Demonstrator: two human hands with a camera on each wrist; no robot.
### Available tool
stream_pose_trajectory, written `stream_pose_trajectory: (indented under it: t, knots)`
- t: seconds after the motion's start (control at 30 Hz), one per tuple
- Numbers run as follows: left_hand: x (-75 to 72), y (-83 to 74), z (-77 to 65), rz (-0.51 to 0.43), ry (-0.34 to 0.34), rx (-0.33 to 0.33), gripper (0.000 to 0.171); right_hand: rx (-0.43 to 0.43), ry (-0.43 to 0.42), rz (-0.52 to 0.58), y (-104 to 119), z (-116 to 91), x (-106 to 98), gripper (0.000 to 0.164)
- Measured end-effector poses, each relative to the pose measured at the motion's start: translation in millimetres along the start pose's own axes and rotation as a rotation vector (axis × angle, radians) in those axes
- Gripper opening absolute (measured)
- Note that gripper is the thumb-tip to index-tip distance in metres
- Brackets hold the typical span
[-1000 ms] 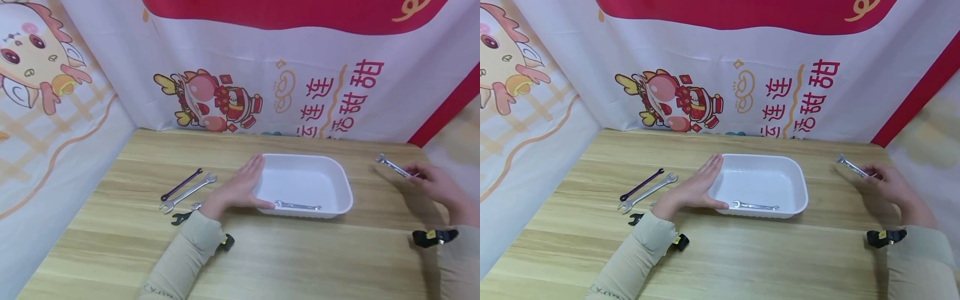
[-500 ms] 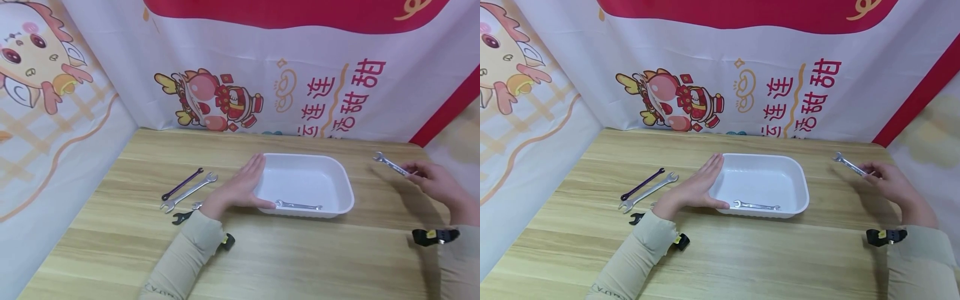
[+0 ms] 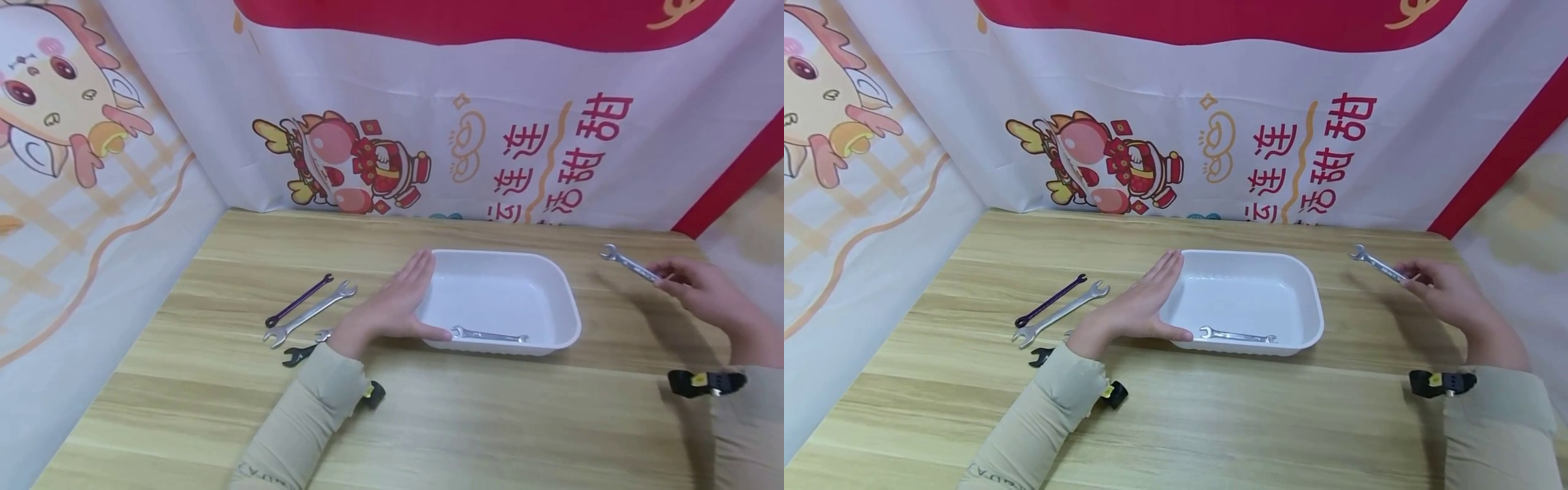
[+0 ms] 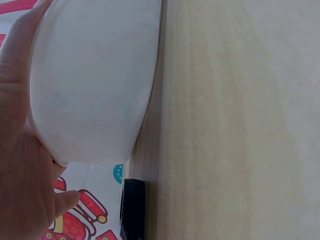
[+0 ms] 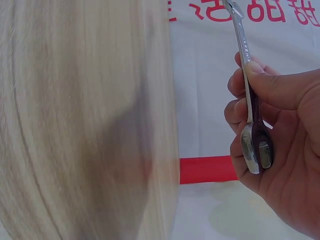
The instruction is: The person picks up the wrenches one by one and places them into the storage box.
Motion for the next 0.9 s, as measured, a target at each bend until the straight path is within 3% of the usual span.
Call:
stream_pose_trajectory:
  t: [0.37,0.9]
  knots:
    - [-0.1,1.0,1.0,0.004,0.003,0.003,0.134,-0.060,-0.038,0.005,21.3,-0.1,1.9,0.018]
    - [0.0,0.8,1.3,0.012,0.000,0.009,0.134,-0.001,0.004,0.045,51.7,0.8,6.5,0.026]
Point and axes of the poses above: each hand's wrist, its own z-axis towards the middle knuckle, its own x-axis out of the palm, y = z × x, the point moved 7 cm from there along z, towards the middle knuckle, and after that the axes turned 14 degrees about y, right-handed, at the moved point
